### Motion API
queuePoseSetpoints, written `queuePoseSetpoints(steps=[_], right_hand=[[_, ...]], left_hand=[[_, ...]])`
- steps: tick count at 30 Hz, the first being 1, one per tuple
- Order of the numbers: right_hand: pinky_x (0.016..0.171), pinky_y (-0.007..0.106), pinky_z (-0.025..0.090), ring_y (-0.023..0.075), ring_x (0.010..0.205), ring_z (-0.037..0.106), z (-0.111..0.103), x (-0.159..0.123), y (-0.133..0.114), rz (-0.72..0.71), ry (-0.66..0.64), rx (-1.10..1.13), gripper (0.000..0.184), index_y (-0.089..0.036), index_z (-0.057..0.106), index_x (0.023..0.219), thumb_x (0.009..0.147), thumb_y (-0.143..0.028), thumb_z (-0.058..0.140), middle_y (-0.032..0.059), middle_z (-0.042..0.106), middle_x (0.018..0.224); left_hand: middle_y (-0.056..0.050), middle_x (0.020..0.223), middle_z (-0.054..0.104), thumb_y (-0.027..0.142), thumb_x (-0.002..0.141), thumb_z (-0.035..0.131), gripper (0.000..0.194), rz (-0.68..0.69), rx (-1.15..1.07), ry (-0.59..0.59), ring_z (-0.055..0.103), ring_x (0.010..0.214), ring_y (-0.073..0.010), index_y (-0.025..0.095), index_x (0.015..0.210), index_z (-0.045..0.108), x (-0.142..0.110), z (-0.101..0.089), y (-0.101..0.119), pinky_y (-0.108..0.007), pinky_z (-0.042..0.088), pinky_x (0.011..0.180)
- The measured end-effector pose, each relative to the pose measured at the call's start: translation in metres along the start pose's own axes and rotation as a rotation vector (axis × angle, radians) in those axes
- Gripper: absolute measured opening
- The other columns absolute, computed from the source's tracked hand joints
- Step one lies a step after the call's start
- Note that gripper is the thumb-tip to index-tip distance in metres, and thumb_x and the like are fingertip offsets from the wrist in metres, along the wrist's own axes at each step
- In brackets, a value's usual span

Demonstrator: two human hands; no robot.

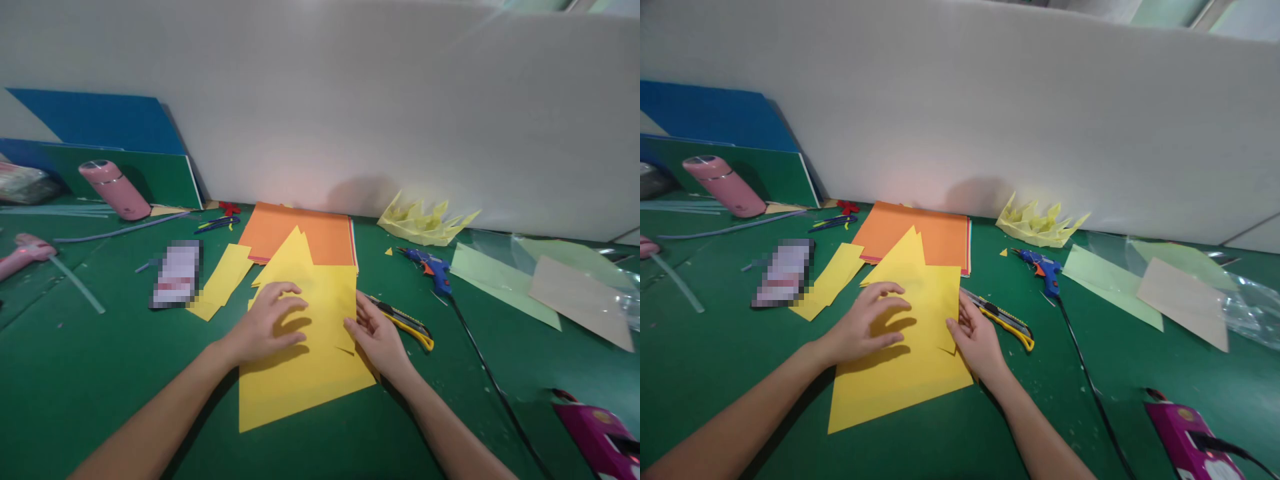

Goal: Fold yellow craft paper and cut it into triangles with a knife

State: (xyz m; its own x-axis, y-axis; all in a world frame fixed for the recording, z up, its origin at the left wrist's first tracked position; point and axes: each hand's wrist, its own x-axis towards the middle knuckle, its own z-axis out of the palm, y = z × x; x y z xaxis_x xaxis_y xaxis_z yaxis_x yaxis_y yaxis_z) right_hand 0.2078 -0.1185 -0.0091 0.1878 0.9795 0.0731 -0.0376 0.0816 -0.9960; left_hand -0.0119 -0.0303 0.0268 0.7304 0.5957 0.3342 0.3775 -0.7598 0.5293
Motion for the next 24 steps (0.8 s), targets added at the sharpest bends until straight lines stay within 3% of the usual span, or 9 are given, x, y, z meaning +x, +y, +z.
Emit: queuePoseSetpoints(steps=[2,5,10,14,16,19,24], right_hand=[[0.094,0.039,0.05,0.0263,0.121,0.052,-0.001,-0.001,0.0,-0.013,-0.003,-0.094,0.059,-0.021,0.045,0.136,0.082,-0.038,0.061,0.0101,0.051,0.137],[0.09,0.039,0.052,0.0273,0.12,0.053,-0.004,-0.003,0.0,-0.095,0.008,-0.313,0.054,-0.021,0.044,0.138,0.087,-0.035,0.054,0.0103,0.049,0.139],[0.098,0.045,0.047,0.0273,0.124,0.05,-0.005,-0.005,-0.002,-0.394,-0.025,-0.723,0.049,-0.022,0.044,0.138,0.09,-0.027,0.048,0.0101,0.053,0.135],[0.106,0.046,0.04,0.0226,0.131,0.042,-0.004,-0.005,-0.004,-0.551,-0.199,-0.89,0.052,-0.023,0.039,0.141,0.091,-0.012,0.036,0.009,0.048,0.14],[0.107,0.047,0.038,0.0224,0.132,0.04,-0.003,-0.004,-0.004,-0.589,-0.296,-0.941,0.052,-0.021,0.041,0.14,0.09,-0.009,0.034,0.0099,0.047,0.14],[0.107,0.047,0.037,0.0237,0.133,0.038,-0.002,-0.003,-0.004,-0.582,-0.409,-0.995,0.049,-0.017,0.045,0.137,0.09,-0.008,0.033,0.0129,0.045,0.141],[0.108,0.048,0.036,0.0246,0.135,0.034,0.0,-0.004,-0.006,-0.539,-0.506,-1.032,0.044,-0.017,0.049,0.134,0.093,-0.013,0.035,0.0126,0.043,0.143]], left_hand=[[-0.01,0.125,0.051,0.035,0.078,0.066,0.031,0.026,0.018,-0.177,0.045,0.119,-0.03,0.025,0.107,0.06,0.001,0.002,0.004,-0.045,0.042,0.095],[-0.009,0.118,0.058,0.028,0.083,0.061,0.02,0.095,0.022,-0.261,0.051,0.113,-0.0272,0.025,0.102,0.062,0.004,0.002,0.006,-0.044,0.041,0.094],[-0.005,0.106,0.064,0.024,0.084,0.058,0.01,0.111,-0.005,-0.245,0.056,0.103,-0.0249,0.024,0.094,0.06,0.009,0.001,0.006,-0.043,0.042,0.09],[-0.006,0.099,0.058,0.023,0.081,0.059,0.01,-0.053,-0.063,-0.155,0.057,0.092,-0.0227,0.022,0.084,0.049,0.006,0.003,0.005,-0.037,0.048,0.077],[-0.007,0.1,0.053,0.02,0.078,0.057,0.015,-0.116,-0.07,-0.07,0.056,0.093,-0.0225,0.022,0.086,0.044,0.003,0.004,0.003,-0.037,0.048,0.077],[-0.008,0.103,0.048,0.008,0.074,0.047,0.023,-0.1,-0.075,0.014,0.053,0.101,-0.0222,0.022,0.092,0.043,0.002,0.005,-0.002,-0.038,0.048,0.083],[-0.009,0.115,0.05,-0.004,0.067,0.037,0.047,0.003,-0.042,-0.043,0.048,0.115,-0.0227,0.024,0.102,0.05,0.002,0.007,-0.01,-0.041,0.045,0.094]])
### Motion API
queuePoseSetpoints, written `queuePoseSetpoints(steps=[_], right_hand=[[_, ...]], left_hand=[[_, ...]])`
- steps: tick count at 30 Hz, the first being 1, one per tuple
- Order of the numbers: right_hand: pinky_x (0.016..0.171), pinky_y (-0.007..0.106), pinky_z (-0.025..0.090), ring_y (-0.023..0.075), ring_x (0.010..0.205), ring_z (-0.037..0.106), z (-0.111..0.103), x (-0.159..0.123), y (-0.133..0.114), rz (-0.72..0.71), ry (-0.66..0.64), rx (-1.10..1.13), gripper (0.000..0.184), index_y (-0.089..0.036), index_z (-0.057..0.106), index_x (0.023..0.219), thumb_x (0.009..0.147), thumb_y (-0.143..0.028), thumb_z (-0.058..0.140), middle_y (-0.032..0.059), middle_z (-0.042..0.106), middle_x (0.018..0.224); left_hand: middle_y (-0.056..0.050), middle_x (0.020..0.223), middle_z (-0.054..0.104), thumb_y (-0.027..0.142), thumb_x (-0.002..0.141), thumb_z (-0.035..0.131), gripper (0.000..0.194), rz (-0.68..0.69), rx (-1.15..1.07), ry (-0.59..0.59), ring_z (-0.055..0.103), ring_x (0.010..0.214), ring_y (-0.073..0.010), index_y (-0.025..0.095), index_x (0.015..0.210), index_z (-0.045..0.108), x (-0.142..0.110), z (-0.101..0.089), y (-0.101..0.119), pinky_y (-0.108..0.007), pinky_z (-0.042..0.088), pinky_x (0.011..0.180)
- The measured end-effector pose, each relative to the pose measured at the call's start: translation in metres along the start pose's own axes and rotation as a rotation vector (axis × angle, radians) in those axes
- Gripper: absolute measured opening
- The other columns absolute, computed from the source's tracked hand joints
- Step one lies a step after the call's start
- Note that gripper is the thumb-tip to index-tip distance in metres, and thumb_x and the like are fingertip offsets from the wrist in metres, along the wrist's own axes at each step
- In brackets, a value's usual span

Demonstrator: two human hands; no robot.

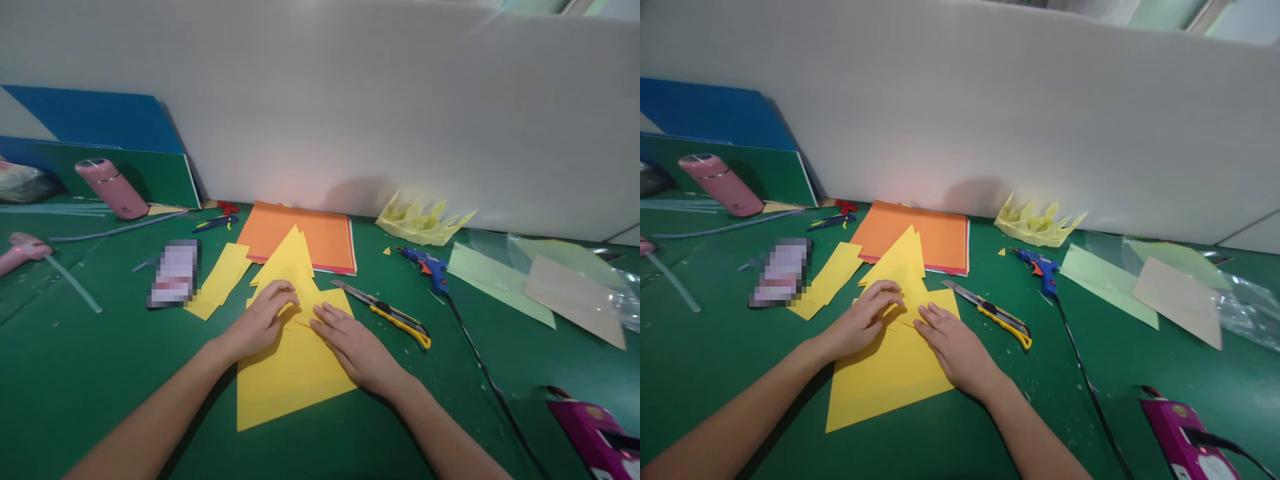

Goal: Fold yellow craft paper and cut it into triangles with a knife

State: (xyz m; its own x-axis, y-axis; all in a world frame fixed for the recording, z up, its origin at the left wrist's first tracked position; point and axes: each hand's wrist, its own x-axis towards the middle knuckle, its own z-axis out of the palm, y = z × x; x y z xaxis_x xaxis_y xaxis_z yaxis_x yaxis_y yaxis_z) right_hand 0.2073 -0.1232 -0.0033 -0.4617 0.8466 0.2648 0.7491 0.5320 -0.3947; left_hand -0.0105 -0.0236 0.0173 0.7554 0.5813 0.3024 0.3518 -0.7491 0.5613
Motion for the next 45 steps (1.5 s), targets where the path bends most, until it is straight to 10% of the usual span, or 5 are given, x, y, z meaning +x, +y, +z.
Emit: queuePoseSetpoints(steps=[13,21,34,42,45], right_hand=[[0.111,0.058,0.024,0.0273,0.14,0.023,-0.009,0.0,-0.009,0.032,-0.083,0.077,0.041,-0.027,0.052,0.132,0.094,-0.018,0.038,0.0031,0.05,0.138],[0.084,0.039,0.053,0.0225,0.1,0.063,-0.016,0.02,0.001,0.495,0.184,0.61,0.049,-0.023,0.045,0.134,0.088,-0.038,0.051,0.0128,0.059,0.125],[0.056,0.025,0.042,0.0156,0.061,0.058,-0.004,0.053,-0.007,0.673,0.188,0.736,0.012,-0.02,0.063,0.074,0.066,-0.028,0.062,-0.001,0.065,0.067],[0.066,0.035,0.054,0.0246,0.078,0.069,-0.006,0.042,-0.029,0.75,0.552,1.468,0.047,-0.021,0.056,0.102,0.062,-0.038,0.074,0.0071,0.072,0.096],[0.074,0.038,0.055,0.0274,0.087,0.068,0.0,0.042,-0.035,0.751,0.619,1.606,0.051,-0.021,0.057,0.103,0.06,-0.035,0.078,0.0086,0.072,0.102]], left_hand=[[-0.01,0.108,0.061,0.015,0.084,0.045,0.023,0.083,0.023,-0.021,0.055,0.107,-0.0246,0.022,0.097,0.063,0.001,0.002,0.003,-0.044,0.048,0.091],[-0.009,0.104,0.062,0.016,0.083,0.046,0.018,0.056,0.009,-0.015,0.058,0.104,-0.0235,0.022,0.082,0.063,0.0,0.003,-0.001,-0.041,0.05,0.087],[-0.008,0.095,0.061,0.015,0.083,0.046,0.017,0.138,0.061,-0.004,0.056,0.097,-0.024,0.022,0.08,0.061,0.003,-0.001,0.01,-0.042,0.047,0.084],[-0.005,0.098,0.05,0.028,0.078,0.063,0.018,-0.199,-0.146,0.602,0.053,0.094,-0.0226,0.023,0.094,0.055,0.001,0.011,0.025,-0.039,0.046,0.079],[-0.001,0.087,0.047,0.037,0.074,0.067,0.036,-0.444,-0.619,0.566,0.054,0.073,-0.0159,0.022,0.099,0.047,0.003,0.024,0.03,-0.031,0.048,0.062]])
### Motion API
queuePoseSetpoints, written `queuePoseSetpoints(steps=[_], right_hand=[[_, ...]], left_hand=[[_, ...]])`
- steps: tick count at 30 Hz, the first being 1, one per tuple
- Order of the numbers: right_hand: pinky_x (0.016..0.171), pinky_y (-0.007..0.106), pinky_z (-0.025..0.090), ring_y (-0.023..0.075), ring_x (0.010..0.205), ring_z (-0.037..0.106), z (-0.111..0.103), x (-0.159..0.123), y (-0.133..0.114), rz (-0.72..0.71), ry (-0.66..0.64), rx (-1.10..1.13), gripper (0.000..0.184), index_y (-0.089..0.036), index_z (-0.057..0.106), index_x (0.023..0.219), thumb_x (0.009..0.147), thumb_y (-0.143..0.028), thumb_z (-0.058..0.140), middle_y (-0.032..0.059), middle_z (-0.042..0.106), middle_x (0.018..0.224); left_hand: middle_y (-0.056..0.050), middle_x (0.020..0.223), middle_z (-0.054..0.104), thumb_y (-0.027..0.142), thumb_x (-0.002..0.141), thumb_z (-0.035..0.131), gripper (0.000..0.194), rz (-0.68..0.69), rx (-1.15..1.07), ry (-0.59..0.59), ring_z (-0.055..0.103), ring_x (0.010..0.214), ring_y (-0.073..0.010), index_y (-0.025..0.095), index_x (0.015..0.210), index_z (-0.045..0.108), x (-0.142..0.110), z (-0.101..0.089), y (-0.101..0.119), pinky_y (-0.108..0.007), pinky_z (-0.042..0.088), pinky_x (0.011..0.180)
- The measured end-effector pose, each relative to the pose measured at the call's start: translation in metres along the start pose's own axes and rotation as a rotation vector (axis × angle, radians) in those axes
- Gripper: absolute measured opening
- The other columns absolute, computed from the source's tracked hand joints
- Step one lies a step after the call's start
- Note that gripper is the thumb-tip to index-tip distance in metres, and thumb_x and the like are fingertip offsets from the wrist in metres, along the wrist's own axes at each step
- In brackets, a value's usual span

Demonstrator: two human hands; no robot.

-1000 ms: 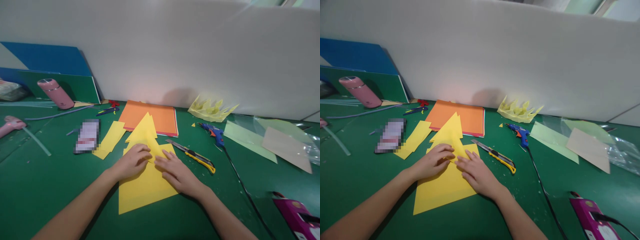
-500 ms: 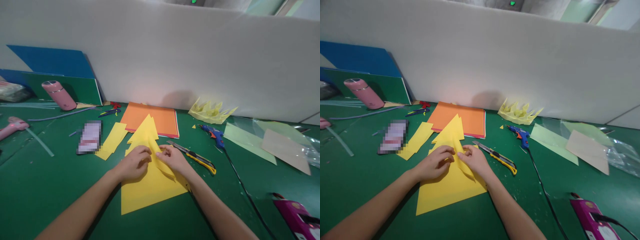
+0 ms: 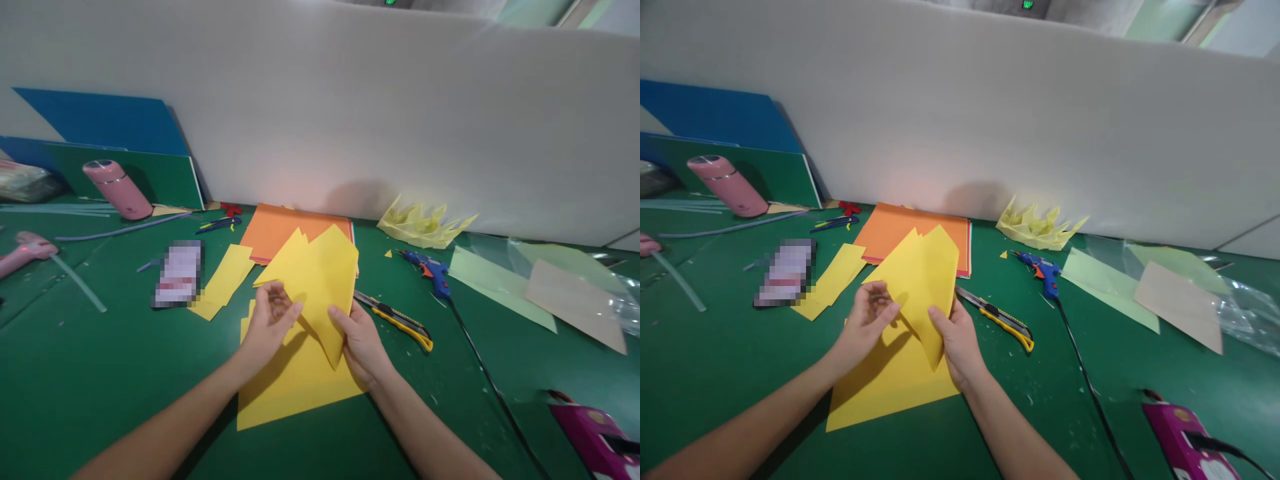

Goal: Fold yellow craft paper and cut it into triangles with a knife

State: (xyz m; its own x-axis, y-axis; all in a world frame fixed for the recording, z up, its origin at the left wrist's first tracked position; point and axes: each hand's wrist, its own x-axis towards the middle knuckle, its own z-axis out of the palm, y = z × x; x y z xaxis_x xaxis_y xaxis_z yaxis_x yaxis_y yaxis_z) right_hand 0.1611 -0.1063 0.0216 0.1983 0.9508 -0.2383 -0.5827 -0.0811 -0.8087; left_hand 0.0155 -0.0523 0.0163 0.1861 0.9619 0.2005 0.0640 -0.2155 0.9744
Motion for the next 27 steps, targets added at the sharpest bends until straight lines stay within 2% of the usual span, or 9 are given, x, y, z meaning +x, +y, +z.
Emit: queuePoseSetpoints(steps=[2,4,7,12,16,22,27], right_hand=[[0.078,0.04,0.055,0.0279,0.091,0.068,0.002,-0.001,0.005,0.013,-0.004,0.049,0.048,-0.021,0.057,0.102,0.061,-0.032,0.079,0.0078,0.072,0.102],[0.082,0.041,0.054,0.0275,0.093,0.067,0.002,-0.002,0.007,0.022,-0.02,0.079,0.047,-0.021,0.057,0.102,0.061,-0.03,0.08,0.0066,0.072,0.103],[0.084,0.041,0.054,0.0265,0.095,0.067,0.002,-0.004,0.008,0.021,-0.068,0.085,0.049,-0.022,0.056,0.104,0.062,-0.027,0.081,0.0054,0.071,0.106],[0.091,0.043,0.05,0.0263,0.101,0.065,0.001,-0.005,0.009,0.003,-0.13,0.02,0.05,-0.023,0.056,0.107,0.063,-0.025,0.079,0.0058,0.068,0.113],[0.097,0.044,0.047,0.0264,0.109,0.061,0.0,-0.005,0.011,-0.012,-0.105,-0.025,0.057,-0.025,0.052,0.111,0.062,-0.023,0.08,0.0059,0.065,0.119],[0.096,0.045,0.047,0.0283,0.112,0.059,-0.002,-0.003,0.012,-0.022,-0.095,-0.06,0.063,-0.023,0.05,0.115,0.06,-0.023,0.081,0.0082,0.064,0.121],[0.095,0.044,0.048,0.0281,0.109,0.061,-0.002,-0.003,0.012,-0.024,-0.105,-0.063,0.063,-0.024,0.05,0.115,0.06,-0.023,0.081,0.0079,0.065,0.119]], left_hand=[[0.004,0.077,0.045,0.039,0.07,0.07,0.041,-0.177,-0.163,-0.07,0.05,0.061,-0.0117,0.022,0.098,0.045,-0.001,0.006,-0.001,-0.027,0.045,0.055],[0.007,0.072,0.045,0.036,0.066,0.074,0.045,-0.258,-0.244,-0.064,0.048,0.058,-0.0097,0.022,0.097,0.044,-0.001,0.009,0.0,-0.024,0.042,0.054],[0.008,0.071,0.05,0.028,0.06,0.077,0.054,-0.283,-0.311,-0.012,0.052,0.059,-0.01,0.024,0.099,0.04,0.002,0.008,0.006,-0.023,0.043,0.057],[0.005,0.078,0.062,0.025,0.059,0.078,0.066,-0.319,-0.414,0.042,0.061,0.073,-0.0148,0.025,0.108,0.035,0.005,0.006,0.01,-0.031,0.048,0.073],[0.006,0.074,0.063,0.025,0.056,0.081,0.06,-0.37,-0.462,0.069,0.062,0.072,-0.0136,0.023,0.102,0.043,0.004,0.007,0.008,-0.029,0.047,0.073],[0.003,0.075,0.062,0.028,0.056,0.082,0.035,-0.364,-0.444,0.058,0.059,0.073,-0.0113,0.017,0.078,0.057,0.004,0.007,0.007,-0.024,0.045,0.073],[0.004,0.069,0.059,0.03,0.054,0.083,0.031,-0.393,-0.423,0.084,0.054,0.063,-0.0092,0.017,0.072,0.061,0.005,0.006,0.011,-0.022,0.042,0.062]])
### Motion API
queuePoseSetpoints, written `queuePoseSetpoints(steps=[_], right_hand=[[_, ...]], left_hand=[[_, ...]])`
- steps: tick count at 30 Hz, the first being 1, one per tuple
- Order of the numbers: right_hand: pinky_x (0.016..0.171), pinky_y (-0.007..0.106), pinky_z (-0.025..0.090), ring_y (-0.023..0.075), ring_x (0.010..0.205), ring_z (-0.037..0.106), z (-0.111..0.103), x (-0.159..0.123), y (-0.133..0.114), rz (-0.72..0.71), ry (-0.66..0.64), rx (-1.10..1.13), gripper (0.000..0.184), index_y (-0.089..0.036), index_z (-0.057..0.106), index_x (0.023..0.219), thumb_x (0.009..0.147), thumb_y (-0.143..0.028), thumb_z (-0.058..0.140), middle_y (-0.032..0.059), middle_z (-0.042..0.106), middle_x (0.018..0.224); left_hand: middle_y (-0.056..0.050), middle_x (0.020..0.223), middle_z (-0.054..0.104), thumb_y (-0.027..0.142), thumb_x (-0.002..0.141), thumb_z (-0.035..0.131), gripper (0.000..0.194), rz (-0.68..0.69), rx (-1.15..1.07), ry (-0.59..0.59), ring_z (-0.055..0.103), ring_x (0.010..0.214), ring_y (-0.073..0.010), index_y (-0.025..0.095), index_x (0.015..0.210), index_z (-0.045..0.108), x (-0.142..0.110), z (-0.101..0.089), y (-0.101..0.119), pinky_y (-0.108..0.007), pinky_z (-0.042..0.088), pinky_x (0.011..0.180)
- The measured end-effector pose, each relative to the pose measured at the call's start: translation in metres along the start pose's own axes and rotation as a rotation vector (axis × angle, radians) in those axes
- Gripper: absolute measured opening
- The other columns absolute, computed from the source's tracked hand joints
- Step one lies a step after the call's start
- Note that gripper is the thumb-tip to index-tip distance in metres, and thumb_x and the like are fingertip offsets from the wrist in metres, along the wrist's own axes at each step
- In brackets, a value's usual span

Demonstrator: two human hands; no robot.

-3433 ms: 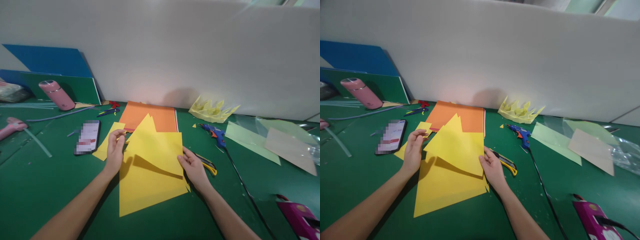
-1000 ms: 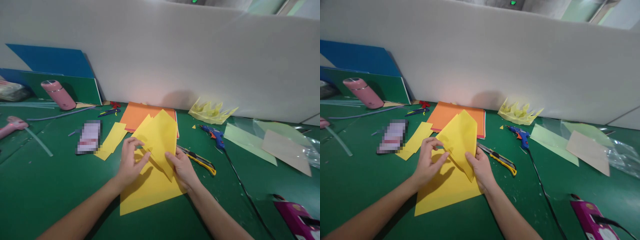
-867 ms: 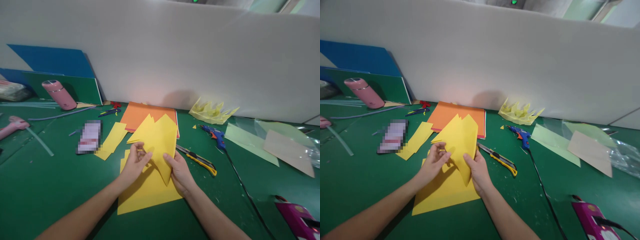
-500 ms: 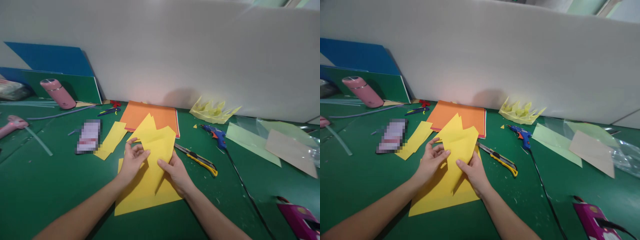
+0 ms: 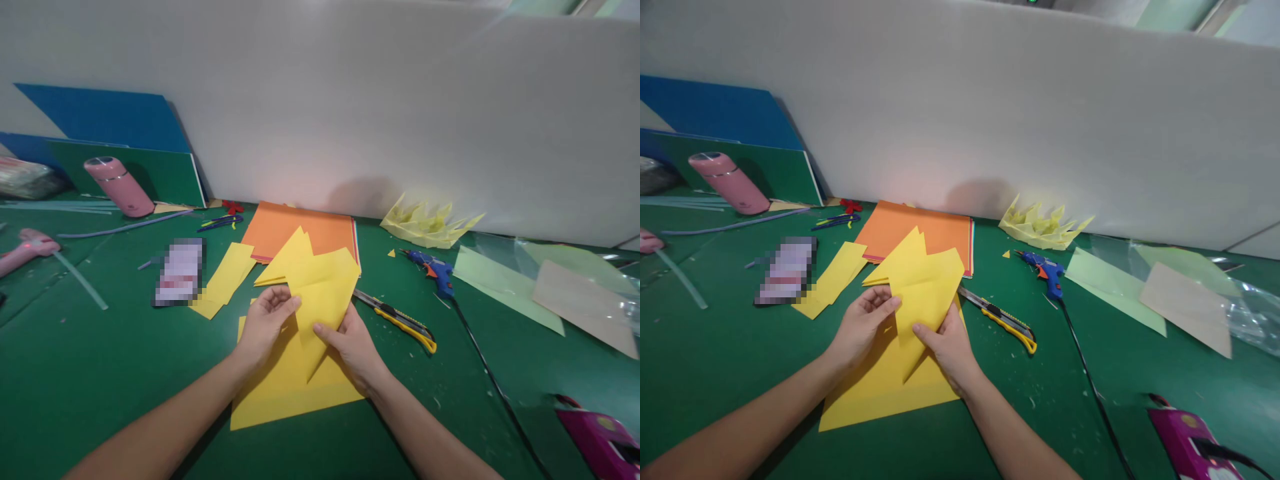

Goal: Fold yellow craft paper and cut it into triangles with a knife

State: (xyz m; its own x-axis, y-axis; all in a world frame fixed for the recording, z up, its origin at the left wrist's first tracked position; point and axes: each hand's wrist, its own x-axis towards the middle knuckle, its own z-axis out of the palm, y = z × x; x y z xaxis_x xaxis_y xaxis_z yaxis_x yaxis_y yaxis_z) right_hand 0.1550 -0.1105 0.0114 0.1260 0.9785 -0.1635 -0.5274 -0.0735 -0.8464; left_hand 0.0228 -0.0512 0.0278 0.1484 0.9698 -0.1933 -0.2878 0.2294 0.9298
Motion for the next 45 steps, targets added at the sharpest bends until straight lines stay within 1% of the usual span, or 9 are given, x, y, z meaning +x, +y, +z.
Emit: queuePoseSetpoints(steps=[5,13,17,24,33,37,40,43,45], right_hand=[[0.095,0.045,0.048,0.0277,0.107,0.062,0.0012,-0.0006,-0.0012,-0.006,-0.012,-0.006,0.06,-0.024,0.051,0.112,0.06,-0.022,0.08,0.0074,0.064,0.121],[0.096,0.046,0.047,0.0279,0.109,0.061,0.0018,-0.0003,-0.0023,0.0,-0.008,-0.009,0.061,-0.024,0.05,0.113,0.06,-0.023,0.08,0.0076,0.063,0.122],[0.095,0.045,0.048,0.0267,0.105,0.063,0.0016,0.0002,-0.0019,-0.013,-0.019,-0.008,0.061,-0.024,0.05,0.113,0.06,-0.023,0.08,0.0072,0.064,0.12],[0.096,0.046,0.047,0.0275,0.109,0.061,0.0018,-0.0007,-0.0025,-0.015,-0.029,-0.002,0.063,-0.024,0.05,0.115,0.06,-0.024,0.08,0.0073,0.063,0.123],[0.095,0.045,0.048,0.0277,0.108,0.061,0.004,-0.0012,-0.0039,-0.018,-0.027,-0.005,0.062,-0.025,0.05,0.114,0.06,-0.025,0.081,0.0077,0.062,0.123],[0.094,0.045,0.048,0.0287,0.111,0.059,0.0061,-0.0013,-0.0057,-0.006,-0.029,0.02,0.066,-0.025,0.049,0.115,0.058,-0.025,0.082,0.0078,0.06,0.126],[0.093,0.045,0.049,0.0278,0.107,0.062,0.0067,-0.001,-0.0061,-0.017,-0.043,0.033,0.066,-0.026,0.046,0.113,0.058,-0.026,0.083,0.0076,0.063,0.121],[0.088,0.044,0.051,0.0261,0.095,0.067,0.0063,-0.0006,-0.0048,-0.017,-0.046,0.036,0.064,-0.025,0.044,0.112,0.061,-0.027,0.082,0.0058,0.07,0.106],[0.085,0.043,0.052,0.0251,0.09,0.069,0.0063,-0.0006,-0.0038,-0.011,-0.044,0.03,0.063,-0.026,0.042,0.111,0.063,-0.029,0.081,0.0044,0.071,0.099]], left_hand=[[0.005,0.065,0.057,0.03,0.052,0.084,0.03,-0.002,0.014,0.024,0.05,0.058,-0.0084,0.017,0.069,0.062,-0.001,0.002,0.0037,-0.021,0.038,0.055],[0.003,0.07,0.06,0.031,0.053,0.084,0.031,-0.001,0.022,0.02,0.053,0.065,-0.0093,0.017,0.071,0.063,0.0009,0.0001,0.0006,-0.021,0.041,0.063],[0.004,0.069,0.059,0.031,0.051,0.084,0.032,0.005,0.014,0.018,0.052,0.064,-0.0091,0.017,0.071,0.063,0.0006,0.0004,0.0013,-0.021,0.04,0.062],[0.004,0.067,0.059,0.028,0.05,0.085,0.031,0.024,0.024,0.027,0.052,0.064,-0.0097,0.018,0.067,0.062,0.0007,0.0007,0.0039,-0.022,0.041,0.063],[0.004,0.068,0.057,0.025,0.05,0.084,0.03,0.031,0.022,0.039,0.053,0.064,-0.0099,0.018,0.068,0.061,0.0013,0.0019,0.0036,-0.022,0.043,0.064],[0.006,0.066,0.055,0.023,0.053,0.081,0.03,0.102,0.019,0.034,0.052,0.063,-0.0103,0.021,0.068,0.056,0.0032,0.0002,0.003,-0.022,0.043,0.064],[0.003,0.068,0.059,0.024,0.057,0.077,0.019,0.174,0.132,0.015,0.055,0.067,-0.0131,0.021,0.066,0.061,0.0059,-0.0022,0.0038,-0.025,0.044,0.068],[-0.004,0.081,0.066,0.027,0.062,0.073,0.012,0.205,0.249,0.004,0.06,0.083,-0.0198,0.02,0.071,0.069,0.0072,-0.0039,0.0057,-0.031,0.046,0.079],[-0.005,0.087,0.067,0.028,0.064,0.071,0.012,0.24,0.294,0.011,0.059,0.092,-0.0228,0.022,0.074,0.072,0.0067,-0.0042,0.0066,-0.032,0.047,0.08]])
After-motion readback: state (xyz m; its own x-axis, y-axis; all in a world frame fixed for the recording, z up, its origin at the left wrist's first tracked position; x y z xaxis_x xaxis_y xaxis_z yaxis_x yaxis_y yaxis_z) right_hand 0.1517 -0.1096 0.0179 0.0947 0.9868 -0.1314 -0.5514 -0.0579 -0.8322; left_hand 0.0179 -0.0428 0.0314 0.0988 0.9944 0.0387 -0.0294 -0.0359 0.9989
